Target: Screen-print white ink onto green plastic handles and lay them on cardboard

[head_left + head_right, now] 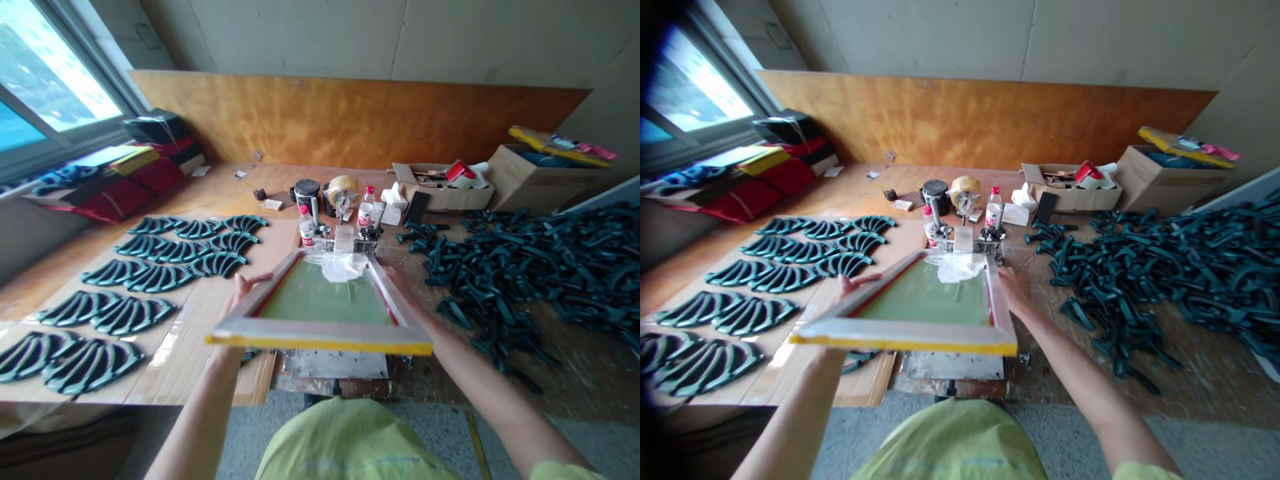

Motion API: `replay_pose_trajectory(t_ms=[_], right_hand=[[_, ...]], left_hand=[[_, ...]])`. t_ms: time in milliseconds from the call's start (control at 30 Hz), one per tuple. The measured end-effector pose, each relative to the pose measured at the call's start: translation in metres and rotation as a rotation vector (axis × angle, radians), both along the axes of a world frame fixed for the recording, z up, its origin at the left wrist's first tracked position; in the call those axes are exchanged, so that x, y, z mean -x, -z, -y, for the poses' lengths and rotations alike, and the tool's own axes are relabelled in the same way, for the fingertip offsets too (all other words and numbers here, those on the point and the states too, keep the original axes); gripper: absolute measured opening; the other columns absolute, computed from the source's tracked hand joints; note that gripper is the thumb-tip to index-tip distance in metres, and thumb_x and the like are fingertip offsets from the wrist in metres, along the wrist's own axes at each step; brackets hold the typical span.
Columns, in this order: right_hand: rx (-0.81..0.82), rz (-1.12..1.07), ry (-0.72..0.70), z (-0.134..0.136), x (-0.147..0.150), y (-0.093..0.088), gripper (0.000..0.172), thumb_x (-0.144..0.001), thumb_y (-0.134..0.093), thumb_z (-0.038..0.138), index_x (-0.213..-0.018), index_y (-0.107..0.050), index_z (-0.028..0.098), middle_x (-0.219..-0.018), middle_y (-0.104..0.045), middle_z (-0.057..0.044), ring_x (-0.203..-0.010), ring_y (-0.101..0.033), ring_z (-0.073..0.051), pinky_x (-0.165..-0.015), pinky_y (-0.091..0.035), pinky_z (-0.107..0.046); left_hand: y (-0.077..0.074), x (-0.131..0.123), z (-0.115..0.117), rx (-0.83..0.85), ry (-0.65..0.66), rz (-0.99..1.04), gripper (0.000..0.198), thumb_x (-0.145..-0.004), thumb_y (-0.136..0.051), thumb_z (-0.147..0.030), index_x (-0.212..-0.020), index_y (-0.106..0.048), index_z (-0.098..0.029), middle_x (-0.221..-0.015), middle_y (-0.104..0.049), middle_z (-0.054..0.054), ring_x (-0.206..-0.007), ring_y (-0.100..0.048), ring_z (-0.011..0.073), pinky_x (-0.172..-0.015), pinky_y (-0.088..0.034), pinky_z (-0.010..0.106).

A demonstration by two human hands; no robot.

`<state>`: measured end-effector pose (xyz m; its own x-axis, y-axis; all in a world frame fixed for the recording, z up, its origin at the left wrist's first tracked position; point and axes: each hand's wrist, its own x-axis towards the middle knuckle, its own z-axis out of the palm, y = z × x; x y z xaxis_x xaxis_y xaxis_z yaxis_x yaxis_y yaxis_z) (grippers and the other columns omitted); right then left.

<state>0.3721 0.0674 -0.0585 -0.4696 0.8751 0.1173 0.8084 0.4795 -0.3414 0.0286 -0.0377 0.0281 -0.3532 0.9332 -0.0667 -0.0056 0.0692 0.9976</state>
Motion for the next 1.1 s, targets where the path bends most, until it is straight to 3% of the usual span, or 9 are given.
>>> replay_pose_trajectory(t_ms=[100,233,367,533,700,800,900,1000,1100], right_hand=[[-0.091,-0.093,0.173,-0.029,0.003,-0.026,0.029,-0.093,-0.048,0.022,-0.116,-0.064,0.017,-0.113,-0.061,-0.012,-0.105,-0.057,-0.024,-0.095,-0.044,-0.038],[-0.180,-0.067,0.031,-0.053,0.052,-0.048,0.048,-0.080,-0.068,0.021,-0.126,-0.055,0.015,-0.128,-0.054,-0.013,-0.119,-0.049,-0.025,-0.100,-0.041,-0.036],[0.002,0.191,0.000,-0.052,0.090,-0.042,0.022,-0.081,-0.063,0.016,-0.103,-0.064,0.015,-0.101,-0.066,-0.011,-0.097,-0.060,-0.024,-0.083,-0.046,-0.033],[-0.024,0.197,-0.210,-0.013,0.076,-0.026,0.016,-0.080,-0.054,0.006,-0.086,-0.065,0.016,-0.090,-0.068,-0.009,-0.091,-0.059,-0.022,-0.076,-0.043,-0.029],[0.004,0.170,-0.488,0.005,0.052,-0.036,0.024,-0.073,-0.053,-0.001,-0.080,-0.064,0.018,-0.083,-0.066,-0.003,-0.086,-0.058,-0.018,-0.072,-0.040,-0.025],[0.007,0.125,-0.431,-0.003,0.057,-0.038,0.016,-0.075,-0.057,0.004,-0.075,-0.063,0.019,-0.079,-0.065,-0.002,-0.081,-0.056,-0.017,-0.069,-0.039,-0.025],[-0.121,0.065,-0.318,0.002,0.065,-0.024,0.018,-0.079,-0.053,0.003,-0.081,-0.065,0.016,-0.084,-0.065,-0.007,-0.087,-0.055,-0.020,-0.074,-0.041,-0.029],[-0.183,0.025,-0.363,0.021,0.060,-0.009,0.023,-0.081,-0.049,0.001,-0.088,-0.066,0.014,-0.090,-0.065,-0.010,-0.092,-0.054,-0.022,-0.079,-0.043,-0.031],[-0.136,-0.014,-0.434,0.024,0.051,-0.012,0.022,-0.083,-0.051,0.002,-0.090,-0.067,0.017,-0.089,-0.064,-0.007,-0.089,-0.055,-0.019,-0.078,-0.044,-0.029]], left_hand=[[0.042,0.005,0.032,0.287,0.115,0.026,0.067,-0.073,-0.063,-0.066,-0.120,-0.065,-0.019,-0.085,-0.071,0.005,-0.066,-0.064,0.0176,-0.057,-0.049,0.026],[0.104,0.003,0.043,0.364,0.099,0.062,0.088,-0.069,-0.071,-0.060,-0.144,-0.043,-0.023,-0.086,-0.071,0.003,-0.068,-0.066,0.0195,-0.059,-0.050,0.027],[0.139,0.005,0.038,0.350,0.133,0.052,0.082,-0.075,-0.066,-0.059,-0.144,-0.042,-0.024,-0.091,-0.071,0.004,-0.079,-0.067,0.0204,-0.068,-0.052,0.028],[0.143,0.009,0.039,0.350,0.166,0.097,0.080,-0.075,-0.065,-0.060,-0.142,-0.045,-0.022,-0.091,-0.072,0.005,-0.077,-0.067,0.0201,-0.068,-0.052,0.029],[0.141,0.006,0.040,0.351,0.143,0.089,0.078,-0.073,-0.066,-0.060,-0.139,-0.048,-0.022,-0.086,-0.071,0.003,-0.075,-0.066,0.0187,-0.066,-0.051,0.027],[0.136,0.004,0.040,0.351,0.138,0.068,0.075,-0.074,-0.066,-0.059,-0.137,-0.050,-0.021,-0.084,-0.071,0.003,-0.074,-0.066,0.0186,-0.065,-0.051,0.027],[0.131,0.003,0.040,0.353,0.133,0.064,0.073,-0.075,-0.066,-0.059,-0.137,-0.050,-0.022,-0.086,-0.072,0.003,-0.073,-0.066,0.0182,-0.063,-0.051,0.026],[0.128,0.003,0.041,0.351,0.131,0.069,0.072,-0.076,-0.065,-0.057,-0.137,-0.049,-0.024,-0.084,-0.071,0.002,-0.071,-0.066,0.0172,-0.062,-0.051,0.026],[0.125,0.002,0.041,0.356,0.126,0.061,0.069,-0.077,-0.065,-0.057,-0.136,-0.050,-0.023,-0.080,-0.070,0.002,-0.070,-0.066,0.0175,-0.062,-0.052,0.026]])
